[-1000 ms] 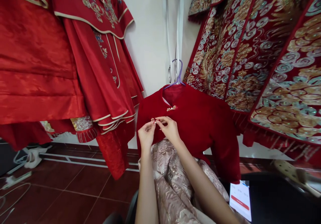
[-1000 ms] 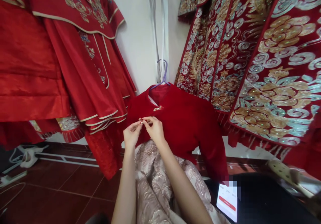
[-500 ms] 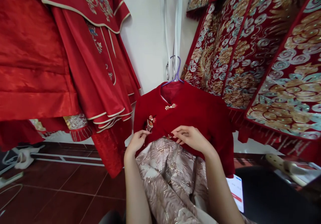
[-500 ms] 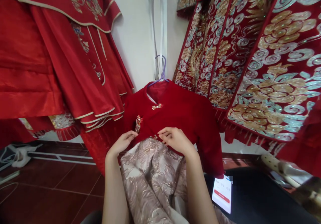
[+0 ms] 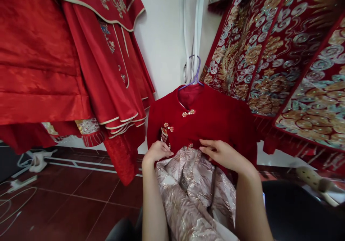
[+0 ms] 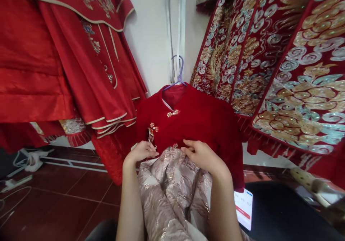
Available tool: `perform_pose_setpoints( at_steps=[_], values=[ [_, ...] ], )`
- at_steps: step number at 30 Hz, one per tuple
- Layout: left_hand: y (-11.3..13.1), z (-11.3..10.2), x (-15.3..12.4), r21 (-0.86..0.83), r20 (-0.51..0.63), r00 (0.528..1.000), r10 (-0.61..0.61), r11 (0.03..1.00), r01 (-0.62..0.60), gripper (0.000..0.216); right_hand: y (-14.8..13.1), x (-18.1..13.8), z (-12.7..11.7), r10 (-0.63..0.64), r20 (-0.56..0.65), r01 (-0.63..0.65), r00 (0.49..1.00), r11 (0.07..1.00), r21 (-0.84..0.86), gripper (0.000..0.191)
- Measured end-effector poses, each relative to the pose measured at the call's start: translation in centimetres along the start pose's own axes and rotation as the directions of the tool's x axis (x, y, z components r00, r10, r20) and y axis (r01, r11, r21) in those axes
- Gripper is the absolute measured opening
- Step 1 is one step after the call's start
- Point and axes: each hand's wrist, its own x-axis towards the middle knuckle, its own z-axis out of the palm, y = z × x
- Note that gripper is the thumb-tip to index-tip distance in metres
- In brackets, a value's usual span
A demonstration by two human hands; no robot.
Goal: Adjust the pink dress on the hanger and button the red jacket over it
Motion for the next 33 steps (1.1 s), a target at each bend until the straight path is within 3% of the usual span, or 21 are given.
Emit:
perform_pose_setpoints(
  at_steps=[4,9,15,18,22,27,30,33],
  values=[
    [0.1,0.6,0.4,-0.031,-0.112,0.993,-0.036,0.999,0.032,0.038,-0.1,0.5,0.5,-0.037,0.039,0.039,0.999,0.999,-0.031,0.026],
    [-0.7,0.5,0.8,-0.065,-0.097,0.995,0.021,0.998,-0.027,0.048,1.1,2.5,2.8,-0.109,0.031,0.11,0.994,0.993,-0.032,0.027],
    [-1.1,0.7,1.3,0.006,-0.115,0.992,0.054,0.999,-0.054,0.055,1.3,3.7,4.5,0.008,-0.071,-0.013,0.997,0.997,-0.072,0.027],
    [-0.6,1.0,1.3,0.123,-0.168,0.975,0.147,0.984,-0.128,0.051,0.8,3.7,4.7,0.031,-0.037,-0.036,0.999,0.988,-0.15,0.017],
    [0.4,1.6,1.2,0.271,-0.236,0.934,0.267,0.941,-0.201,0.042,0.7,3.6,4.4,-0.044,0.002,0.044,0.999,0.984,-0.17,0.014],
    [1.1,1.9,1.1,0.231,-0.33,0.896,0.296,0.946,-0.228,0.034,1.3,3.8,3.9,-0.127,-0.039,0.122,0.991,0.985,-0.12,0.006],
    [1.3,1.6,1.1,0.234,-0.398,0.878,0.267,0.955,-0.184,0.025,1.4,3.9,3.9,-0.153,0.009,0.153,0.988,0.987,-0.052,0.007],
    [1.8,1.6,1.2,0.25,-0.5,0.822,0.273,0.954,-0.165,0.014,0.9,3.8,3.9,-0.139,0.065,0.138,0.988,0.99,0.011,0.013]
  ],
)
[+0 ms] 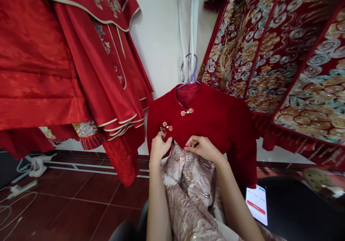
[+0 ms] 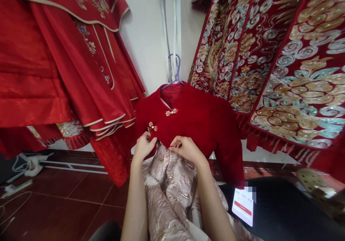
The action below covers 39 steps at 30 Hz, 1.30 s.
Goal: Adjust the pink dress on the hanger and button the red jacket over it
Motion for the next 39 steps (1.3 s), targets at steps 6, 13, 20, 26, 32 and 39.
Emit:
perform_pose_setpoints(
  at_steps=[6,13,20,26,32,39],
  values=[
    [1.9,0.7,-0.2,-0.448,0.208,0.971,-0.118,0.871,0.202,0.02,-2.1,-0.7,-0.3,-0.02,0.117,0.0,0.993,0.985,0.17,0.026],
    [1.1,-0.4,-0.8,-0.548,0.451,0.889,-0.078,0.762,0.345,0.024,-3.1,-1.0,0.0,-0.001,0.124,-0.02,0.992,0.986,0.163,0.023],
    [0.3,1.4,-0.2,-0.268,0.286,0.958,-0.028,0.957,0.108,0.04,-4.7,-1.7,0.2,-0.029,0.19,-0.004,0.981,0.984,0.176,0.016],
    [0.1,2.2,0.0,-0.076,0.149,0.985,-0.088,0.992,0.1,0.012,-4.5,-0.9,1.7,-0.139,0.167,0.093,0.976,0.963,0.253,0.023],
    [-2.0,1.6,-0.1,-0.182,0.295,0.937,0.186,0.974,-0.136,0.04,-1.6,0.9,3.2,-0.093,0.146,0.071,0.985,0.986,0.153,0.042],
    [-2.4,-0.5,-0.4,-0.318,0.512,0.859,0.014,0.932,0.174,0.048,0.0,0.9,2.6,0.019,0.101,-0.017,0.995,1.0,-0.023,0.053]
  ],
)
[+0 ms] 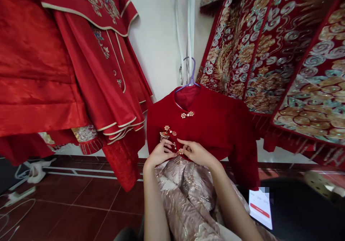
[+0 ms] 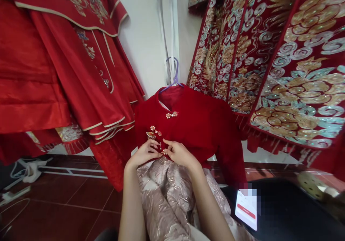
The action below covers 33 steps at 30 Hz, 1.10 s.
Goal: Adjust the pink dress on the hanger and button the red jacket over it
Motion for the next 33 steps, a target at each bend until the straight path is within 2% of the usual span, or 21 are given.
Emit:
perform_pose_setpoints(
  at_steps=[4,9,13,18,21,27,31,33],
  values=[
    [0.3,-0.1,-0.3,0.001,-0.011,0.999,-0.045,0.999,0.045,0.034,0.4,0.1,-0.3,0.022,0.028,-0.022,0.999,0.999,0.023,0.055],
    [0.9,0.6,0.2,0.107,0.008,0.999,0.035,0.994,-0.035,0.022,1.2,0.1,-0.5,0.034,0.021,-0.036,0.999,0.998,0.057,0.055],
    [1.7,1.4,0.5,0.251,-0.084,0.993,0.085,0.966,-0.062,0.012,1.0,-0.1,-0.7,0.059,0.02,-0.06,0.998,0.994,0.091,0.056],
    [1.8,2.0,1.0,0.277,-0.134,0.975,0.179,0.951,-0.136,0.01,0.4,-0.3,-1.1,0.091,0.022,-0.093,0.996,0.989,0.112,0.057],
    [1.5,1.7,1.1,0.207,-0.137,0.977,0.162,0.969,-0.132,0.009,0.1,-0.5,-1.5,0.107,0.032,-0.109,0.994,0.988,0.109,0.056],
    [1.6,0.3,0.5,-0.095,-0.174,0.985,-0.005,0.995,-0.012,0.02,-0.1,-0.6,-1.9,0.097,0.043,-0.101,0.994,0.988,0.116,0.056],
    [1.9,-0.3,0.0,-0.231,-0.047,0.999,-0.003,0.973,-0.008,0.027,0.6,0.2,-0.8,0.058,-0.023,-0.057,0.998,0.997,0.052,0.054],
    [1.9,-0.4,-0.2,-0.259,0.022,0.999,-0.028,0.965,0.033,0.03,1.0,0.7,0.1,0.03,-0.089,-0.032,0.996,0.999,-0.015,0.05]
  ],
)
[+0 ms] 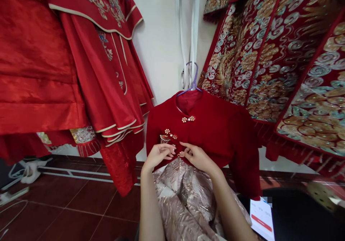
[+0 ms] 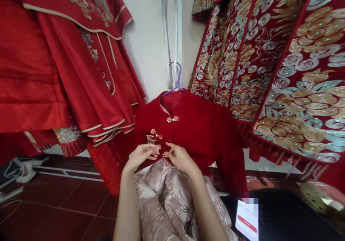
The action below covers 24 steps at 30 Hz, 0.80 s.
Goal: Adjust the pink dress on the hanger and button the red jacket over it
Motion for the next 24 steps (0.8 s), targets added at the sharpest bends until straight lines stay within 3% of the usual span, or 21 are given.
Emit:
perform_pose_setpoints(
  at_steps=[4,9,13,19,24],
  values=[
    [-0.1,0.0,0.0,-0.001,0.005,0.997,-0.079,0.997,0.079,0.032,0.4,0.4,0.9,-0.064,-0.075,0.061,0.995,0.997,-0.039,0.043],
    [-0.3,-0.2,0.2,0.04,-0.039,0.994,-0.101,0.994,0.102,0.026,-0.2,-0.1,0.0,-0.12,-0.017,0.121,0.993,0.983,0.137,0.027],
    [-0.4,-0.2,0.1,0.042,-0.044,0.995,-0.094,0.994,0.096,0.025,-1.1,-0.3,0.0,-0.141,-0.053,0.149,0.989,0.97,0.192,0.025],
    [-0.1,0.2,0.0,0.05,-0.051,0.995,-0.089,0.995,0.092,0.036,-1.0,0.4,1.6,-0.18,-0.162,0.194,0.97,0.978,0.073,0.02],
    [-0.5,0.5,0.5,0.099,-0.114,0.993,-0.041,0.994,0.053,0.031,-0.4,0.7,2.3,-0.214,-0.191,0.218,0.958,0.976,0.002,0.018]
  ],
)
